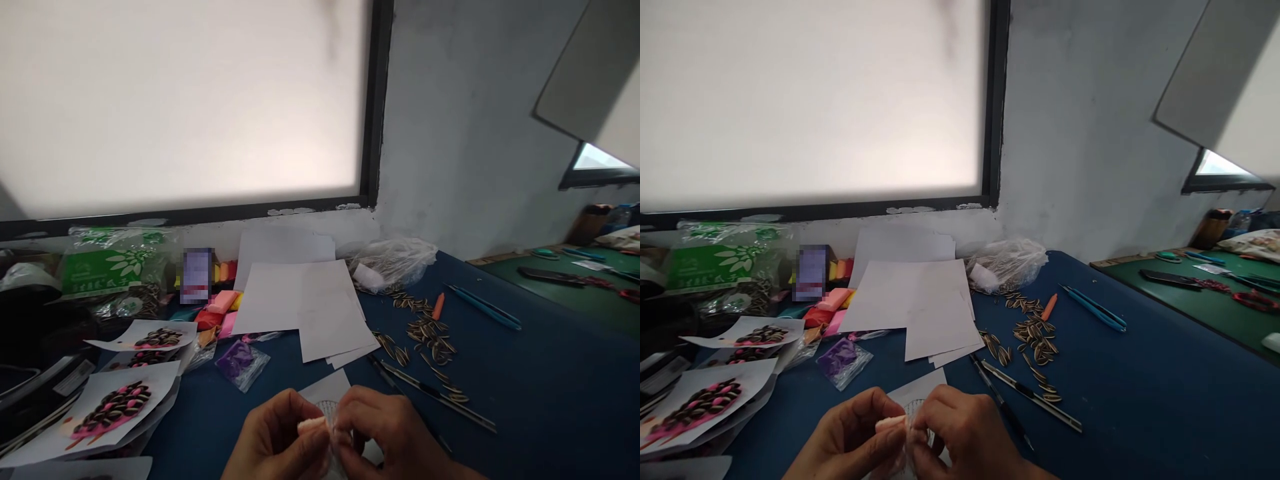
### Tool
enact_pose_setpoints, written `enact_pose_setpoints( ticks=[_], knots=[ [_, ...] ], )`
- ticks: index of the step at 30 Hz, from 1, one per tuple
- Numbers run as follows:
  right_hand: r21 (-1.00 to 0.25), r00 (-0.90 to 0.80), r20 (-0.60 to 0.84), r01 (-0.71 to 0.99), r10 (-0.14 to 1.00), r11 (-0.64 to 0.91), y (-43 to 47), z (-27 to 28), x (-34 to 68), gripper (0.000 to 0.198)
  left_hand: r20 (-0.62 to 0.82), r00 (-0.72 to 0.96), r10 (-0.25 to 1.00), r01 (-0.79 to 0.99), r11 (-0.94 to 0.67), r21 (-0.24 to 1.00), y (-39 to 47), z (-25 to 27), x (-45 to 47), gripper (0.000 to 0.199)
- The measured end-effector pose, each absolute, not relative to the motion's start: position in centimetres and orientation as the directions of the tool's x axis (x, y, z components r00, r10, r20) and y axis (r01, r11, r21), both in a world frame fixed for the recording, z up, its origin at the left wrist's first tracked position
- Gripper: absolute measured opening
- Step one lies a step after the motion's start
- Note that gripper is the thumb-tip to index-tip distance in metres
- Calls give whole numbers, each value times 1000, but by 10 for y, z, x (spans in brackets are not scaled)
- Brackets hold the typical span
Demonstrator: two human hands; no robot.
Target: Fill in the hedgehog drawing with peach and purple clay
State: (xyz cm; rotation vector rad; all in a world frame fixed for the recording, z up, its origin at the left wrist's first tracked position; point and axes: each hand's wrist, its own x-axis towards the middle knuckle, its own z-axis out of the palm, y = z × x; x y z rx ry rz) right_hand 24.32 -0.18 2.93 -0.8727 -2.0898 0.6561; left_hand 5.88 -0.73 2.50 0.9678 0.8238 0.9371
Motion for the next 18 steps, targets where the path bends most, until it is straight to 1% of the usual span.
enact_pose_setpoints(
  ticks=[5,8,11,14,18],
  knots=[
    [-681,-445,433,408,784,608,-2,31,245,12,-154,351,924,-240,248,939,-7,24,58,48],
    [-716,-456,402,383,794,583,-1,31,248,12,-162,363,918,-232,257,938,-6,25,57,47],
    [-738,-483,391,344,784,580,0,31,250,11,-164,379,911,-264,276,924,-6,24,56,48],
    [-743,-492,401,318,772,589,-1,30,248,10,-166,380,910,-270,281,921,-6,23,57,48],
    [-717,-461,455,318,762,621,-4,29,243,15,-152,375,915,-266,263,927,-8,25,58,50]
  ],
)
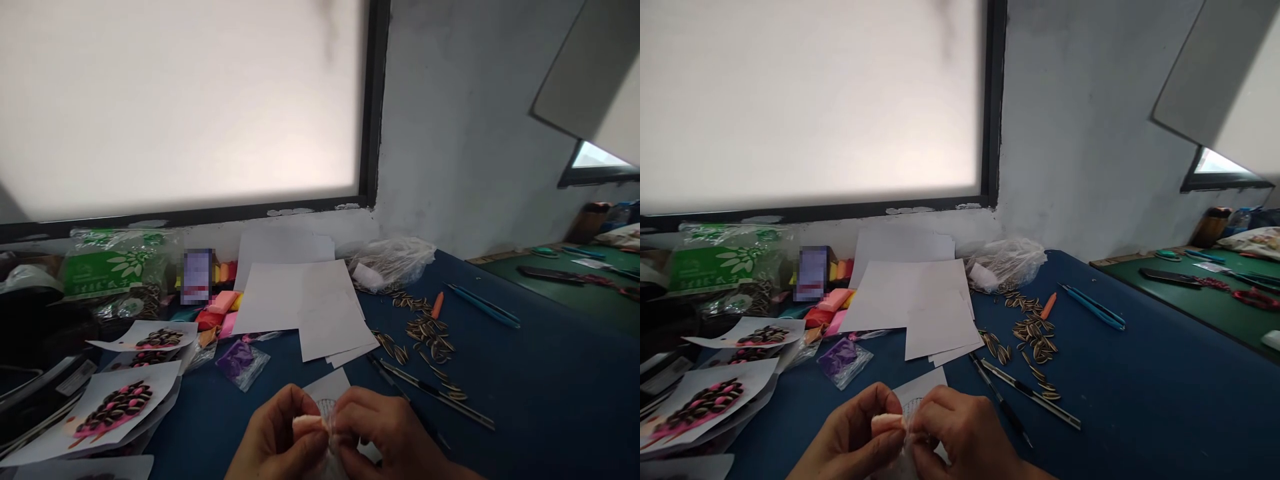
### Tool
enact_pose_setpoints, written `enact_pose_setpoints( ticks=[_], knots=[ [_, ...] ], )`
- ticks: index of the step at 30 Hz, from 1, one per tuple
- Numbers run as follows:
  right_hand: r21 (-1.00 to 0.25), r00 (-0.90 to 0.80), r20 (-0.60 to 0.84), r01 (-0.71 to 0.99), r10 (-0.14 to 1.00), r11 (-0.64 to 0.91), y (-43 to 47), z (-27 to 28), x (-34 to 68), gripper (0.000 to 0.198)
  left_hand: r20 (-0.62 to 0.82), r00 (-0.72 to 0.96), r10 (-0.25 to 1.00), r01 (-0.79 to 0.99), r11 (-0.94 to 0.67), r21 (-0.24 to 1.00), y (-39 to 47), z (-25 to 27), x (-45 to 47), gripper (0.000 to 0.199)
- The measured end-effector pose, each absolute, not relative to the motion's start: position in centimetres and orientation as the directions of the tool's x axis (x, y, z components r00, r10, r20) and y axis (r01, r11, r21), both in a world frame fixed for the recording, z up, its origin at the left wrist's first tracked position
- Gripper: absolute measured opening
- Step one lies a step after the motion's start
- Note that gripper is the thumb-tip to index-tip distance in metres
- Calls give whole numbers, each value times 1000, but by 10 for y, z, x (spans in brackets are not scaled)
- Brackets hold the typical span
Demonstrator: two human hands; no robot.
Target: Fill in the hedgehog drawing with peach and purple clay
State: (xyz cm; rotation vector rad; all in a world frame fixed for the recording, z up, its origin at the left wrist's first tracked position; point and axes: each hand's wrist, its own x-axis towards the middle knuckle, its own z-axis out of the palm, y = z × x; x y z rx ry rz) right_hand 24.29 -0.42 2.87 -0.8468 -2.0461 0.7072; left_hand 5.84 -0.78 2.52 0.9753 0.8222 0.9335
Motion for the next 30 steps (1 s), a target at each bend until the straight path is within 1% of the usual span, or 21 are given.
enact_pose_setpoints(
  ticks=[2,5,8,12,15,18,19,21,25,28,30],
  knots=[
    [-722,-441,475,298,761,624,-4,30,241,15,-155,375,914,-251,261,932,-9,29,58,50],
    [-800,-409,459,195,789,567,-4,35,241,12,-168,366,915,-189,250,950,-9,35,57,52],
    [-881,-404,389,101,828,463,-5,40,244,9,-164,343,925,-152,227,962,-7,37,55,51],
    [-943,-373,285,59,883,329,-5,44,249,6,-166,328,930,-222,246,944,-2,33,50,50],
    [-986,-379,165,-67,911,151,-1,45,250,20,-214,312,926,-244,296,924,0,29,45,47],
    [-985,-434,62,-170,899,-14,2,48,248,30,-283,297,912,-272,365,891,0,26,42,51],
    [-983,-440,40,-178,897,-44,2,49,247,33,-294,306,905,-280,381,881,0,26,42,52],
    [-981,-424,-4,-175,906,-86,3,52,246,34,-299,331,895,-291,398,870,-3,26,43,49],
    [-975,-357,-87,-160,930,-152,3,54,247,29,-295,368,882,-308,414,856,-7,33,48,45],
    [-982,-365,-124,-88,923,-167,4,54,250,17,-282,374,884,-282,398,873,-7,38,50,49],
    [-987,-394,-135,-31,909,-160,4,54,253,17,-279,360,890,-255,381,889,-5,38,49,54]
  ],
)
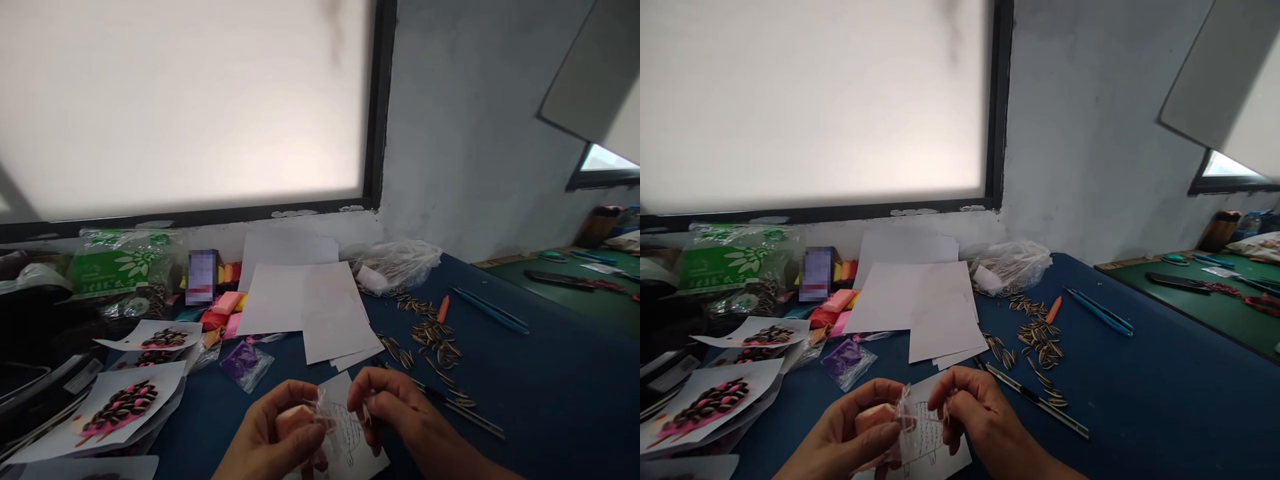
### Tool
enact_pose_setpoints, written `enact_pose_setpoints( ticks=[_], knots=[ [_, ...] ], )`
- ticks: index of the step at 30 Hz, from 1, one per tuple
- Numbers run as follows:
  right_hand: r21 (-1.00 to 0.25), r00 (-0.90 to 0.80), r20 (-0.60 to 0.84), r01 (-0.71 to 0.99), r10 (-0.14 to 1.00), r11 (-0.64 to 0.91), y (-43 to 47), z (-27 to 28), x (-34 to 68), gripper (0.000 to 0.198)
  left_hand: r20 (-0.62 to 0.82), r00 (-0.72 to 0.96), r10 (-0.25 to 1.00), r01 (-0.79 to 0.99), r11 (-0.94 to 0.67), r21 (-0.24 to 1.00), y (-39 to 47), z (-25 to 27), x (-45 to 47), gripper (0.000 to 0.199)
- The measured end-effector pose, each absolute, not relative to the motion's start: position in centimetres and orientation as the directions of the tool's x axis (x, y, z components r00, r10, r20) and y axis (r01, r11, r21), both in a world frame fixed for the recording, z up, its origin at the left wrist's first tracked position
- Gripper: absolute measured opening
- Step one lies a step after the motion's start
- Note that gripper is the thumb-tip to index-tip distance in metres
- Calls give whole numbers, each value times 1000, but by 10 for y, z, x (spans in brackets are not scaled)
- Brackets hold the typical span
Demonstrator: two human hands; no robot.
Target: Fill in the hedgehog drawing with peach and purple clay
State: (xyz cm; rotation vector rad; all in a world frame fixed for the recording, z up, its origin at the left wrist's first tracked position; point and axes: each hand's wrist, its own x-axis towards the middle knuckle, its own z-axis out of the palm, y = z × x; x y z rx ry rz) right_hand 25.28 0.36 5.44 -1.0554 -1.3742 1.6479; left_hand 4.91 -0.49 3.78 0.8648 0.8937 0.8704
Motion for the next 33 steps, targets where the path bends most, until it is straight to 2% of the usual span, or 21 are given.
enact_pose_setpoints(
  ticks=[4,7,9,11,14,17,21,23,26,28,30,33],
  knots=[
    [-986,-433,-84,164,897,-14,0,53,254,27,-276,349,895,-216,364,906,-3,33,48,58],
    [-920,-420,43,337,906,200,-1,50,251,16,-254,358,899,-195,338,921,-3,30,47,57],
    [-886,-444,123,353,888,299,-2,47,249,17,-237,360,902,-175,315,933,-3,29,47,57],
    [-896,-463,199,272,864,352,-1,46,249,24,-215,351,912,-157,283,946,-2,30,48,56],
    [-963,-460,214,51,862,266,-1,46,250,33,-234,321,918,-107,281,954,-1,31,47,56],
    [-998,-442,59,-53,895,40,0,49,251,42,-243,267,932,-18,257,966,4,27,40,54],
    [-994,-404,-98,-13,909,-112,2,54,250,49,-6,150,989,192,-23,981,21,21,15,44],
    [-989,-421,-138,17,896,-145,1,56,249,46,145,37,989,319,-149,936,31,21,0,38],
    [-986,-447,-160,32,880,-163,0,58,249,37,368,-5,930,536,-308,786,44,20,-17,35],
    [-989,-445,-140,13,885,-150,0,56,249,33,411,61,910,678,-340,651,50,17,-23,34],
    [-991,-452,-127,17,883,-134,1,52,249,31,475,152,867,799,-391,457,55,12,-27,35],
    [-989,-505,-145,40,851,-146,1,48,248,38,524,193,830,837,-418,353,61,6,-27,32]
  ],
)
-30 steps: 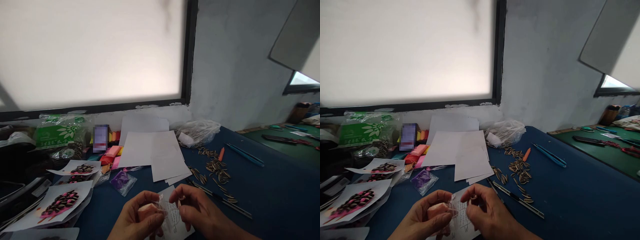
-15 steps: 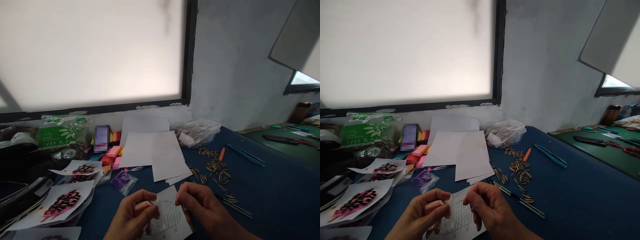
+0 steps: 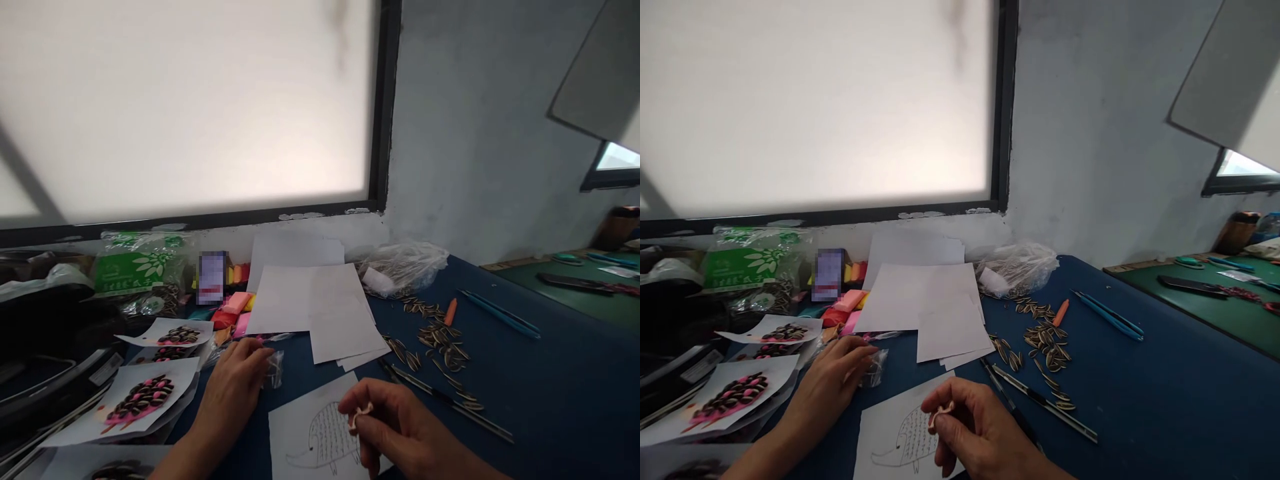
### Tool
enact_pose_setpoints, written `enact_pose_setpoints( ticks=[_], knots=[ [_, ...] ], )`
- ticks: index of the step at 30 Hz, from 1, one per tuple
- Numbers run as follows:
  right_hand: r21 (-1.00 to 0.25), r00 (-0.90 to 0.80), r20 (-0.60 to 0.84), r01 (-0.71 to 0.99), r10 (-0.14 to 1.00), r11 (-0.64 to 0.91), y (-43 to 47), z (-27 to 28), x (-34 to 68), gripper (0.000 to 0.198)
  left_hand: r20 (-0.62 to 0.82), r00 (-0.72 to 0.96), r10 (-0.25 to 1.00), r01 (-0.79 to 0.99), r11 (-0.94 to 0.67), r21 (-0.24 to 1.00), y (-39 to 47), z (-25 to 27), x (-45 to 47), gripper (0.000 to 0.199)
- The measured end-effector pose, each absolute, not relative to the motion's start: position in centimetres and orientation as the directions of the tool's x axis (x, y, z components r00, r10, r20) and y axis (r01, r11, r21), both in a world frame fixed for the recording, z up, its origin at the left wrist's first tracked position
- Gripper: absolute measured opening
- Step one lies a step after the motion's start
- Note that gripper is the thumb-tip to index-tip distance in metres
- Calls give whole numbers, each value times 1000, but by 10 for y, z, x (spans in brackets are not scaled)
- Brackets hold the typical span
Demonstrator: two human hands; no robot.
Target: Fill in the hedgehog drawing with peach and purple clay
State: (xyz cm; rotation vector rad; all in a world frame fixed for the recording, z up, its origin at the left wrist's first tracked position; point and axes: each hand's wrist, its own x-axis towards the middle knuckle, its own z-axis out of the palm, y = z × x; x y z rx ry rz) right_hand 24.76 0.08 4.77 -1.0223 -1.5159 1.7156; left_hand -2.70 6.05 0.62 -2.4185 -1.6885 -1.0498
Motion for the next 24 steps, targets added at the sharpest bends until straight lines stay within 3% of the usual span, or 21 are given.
enact_pose_setpoints(
  ticks=[5,10,16,20,22,24],
  knots=[
    [-981,-528,-184,50,829,-185,-3,54,247,47,553,250,794,835,-467,292,57,7,-24,33],
    [-980,-462,-195,71,865,-184,-4,59,248,34,444,415,794,813,-542,211,51,1,-22,38],
    [-983,-414,-166,-5,895,-185,-3,58,249,25,458,367,810,840,-499,210,65,-8,-26,40],
    [-982,-443,-152,-32,884,-185,-2,55,248,19,552,361,751,824,-534,187,57,-2,-25,38],
    [-985,-445,-142,-25,884,-170,-2,53,248,16,587,350,730,800,-559,217,45,8,-19,35],
    [-993,-438,-111,15,892,-116,-3,50,249,21,554,336,762,738,-578,348,30,21,-8,33]
  ],
)
